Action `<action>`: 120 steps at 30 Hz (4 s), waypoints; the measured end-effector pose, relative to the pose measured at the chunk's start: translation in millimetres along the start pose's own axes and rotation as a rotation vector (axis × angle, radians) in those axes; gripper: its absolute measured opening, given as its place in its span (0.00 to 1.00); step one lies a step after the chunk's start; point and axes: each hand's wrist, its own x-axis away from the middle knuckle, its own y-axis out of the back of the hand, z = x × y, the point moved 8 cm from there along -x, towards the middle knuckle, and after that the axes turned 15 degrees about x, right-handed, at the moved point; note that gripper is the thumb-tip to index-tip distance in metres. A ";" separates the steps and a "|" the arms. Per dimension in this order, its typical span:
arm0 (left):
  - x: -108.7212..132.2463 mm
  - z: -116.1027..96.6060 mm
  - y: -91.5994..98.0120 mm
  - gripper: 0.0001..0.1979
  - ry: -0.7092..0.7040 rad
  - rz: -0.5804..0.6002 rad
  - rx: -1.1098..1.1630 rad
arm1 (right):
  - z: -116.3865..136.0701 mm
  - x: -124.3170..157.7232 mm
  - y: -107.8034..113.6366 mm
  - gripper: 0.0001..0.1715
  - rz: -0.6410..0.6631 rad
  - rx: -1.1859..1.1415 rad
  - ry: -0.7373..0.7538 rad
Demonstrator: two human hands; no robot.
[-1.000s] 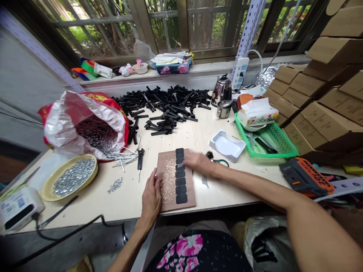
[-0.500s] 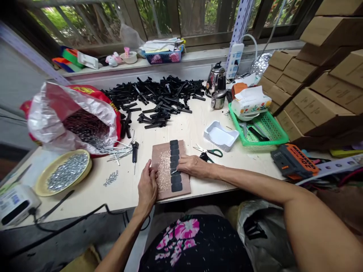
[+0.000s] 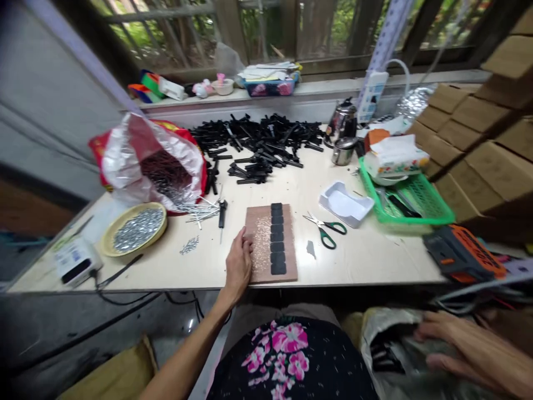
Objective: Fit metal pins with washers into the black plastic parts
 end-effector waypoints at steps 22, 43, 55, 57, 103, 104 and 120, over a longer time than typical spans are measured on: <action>-44.1 53.4 151.2 0.12 0.041 -0.140 -0.743 | 380.5 -330.4 -93.7 0.11 -0.219 0.067 1.276; -48.2 37.9 117.2 0.14 0.404 -0.348 0.954 | 332.2 -310.9 -26.5 0.14 -0.079 -0.607 0.504; -40.1 33.5 101.6 0.16 0.473 -0.277 0.990 | 319.0 -298.1 -9.4 0.14 -0.162 -0.305 0.502; -40.7 31.4 103.3 0.15 0.433 -0.265 0.901 | 318.1 -296.4 -7.7 0.13 -0.203 -0.260 0.493; -47.8 7.7 50.7 0.15 0.429 0.033 0.734 | 257.3 -283.9 -38.8 0.10 0.092 -0.749 0.290; -47.0 7.1 46.6 0.17 0.440 0.049 0.756 | 251.0 -282.6 -37.0 0.10 0.077 -0.729 0.287; -24.0 16.2 -0.8 0.26 0.233 0.027 0.245 | 179.2 -256.4 -75.5 0.21 0.026 -0.341 0.558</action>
